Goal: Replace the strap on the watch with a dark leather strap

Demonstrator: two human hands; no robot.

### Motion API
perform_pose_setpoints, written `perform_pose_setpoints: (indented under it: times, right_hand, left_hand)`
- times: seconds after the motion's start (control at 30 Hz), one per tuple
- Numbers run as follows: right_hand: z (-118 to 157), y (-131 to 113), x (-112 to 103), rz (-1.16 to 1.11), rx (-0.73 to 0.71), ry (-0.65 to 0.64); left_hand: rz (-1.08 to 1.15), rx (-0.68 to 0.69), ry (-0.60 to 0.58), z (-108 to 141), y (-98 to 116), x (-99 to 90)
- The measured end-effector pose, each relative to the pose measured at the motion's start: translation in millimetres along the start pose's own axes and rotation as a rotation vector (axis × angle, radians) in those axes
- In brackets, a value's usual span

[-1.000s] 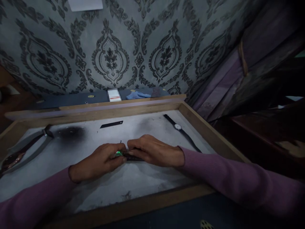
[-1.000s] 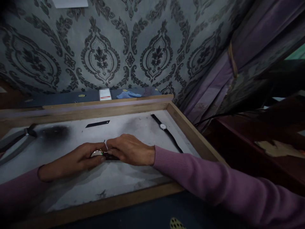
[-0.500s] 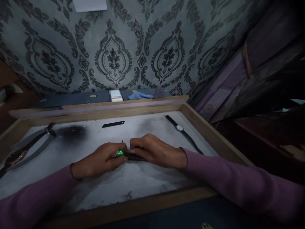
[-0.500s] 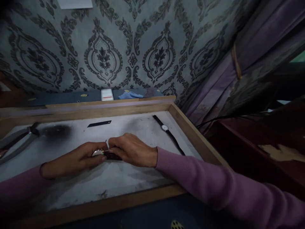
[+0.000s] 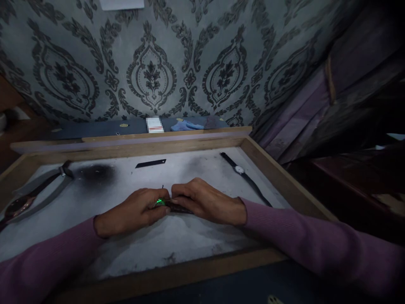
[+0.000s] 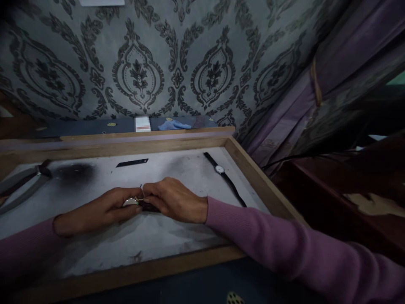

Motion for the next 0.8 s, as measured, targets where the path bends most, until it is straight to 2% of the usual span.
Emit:
perform_pose_setpoints:
  times: [0.3,0.47,0.8]
  right_hand:
    - [0.6,-1.9,2.4,-0.006,-0.028,-0.010]
    - [-0.7,-4.7,2.4,-0.015,-0.015,-0.062]
    - [-3.8,-1.7,0.8,-0.131,-0.010,-0.096]
  left_hand:
    - [-0.009,-0.014,0.016,1.4,-0.1,2.2]
    - [-0.048,-0.021,0.023,2.4,-0.1,2.5]
    - [0.001,-0.008,0.055,5.0,-1.9,3.8]
Point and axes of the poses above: each hand's wrist, its own z-axis away from the middle knuckle, its own x-axis out of the palm, y = z × x, the point moved 6 cm from there along -z, towards the middle knuckle, and after that the axes turned 12 degrees about -z, right-handed, at the moved point
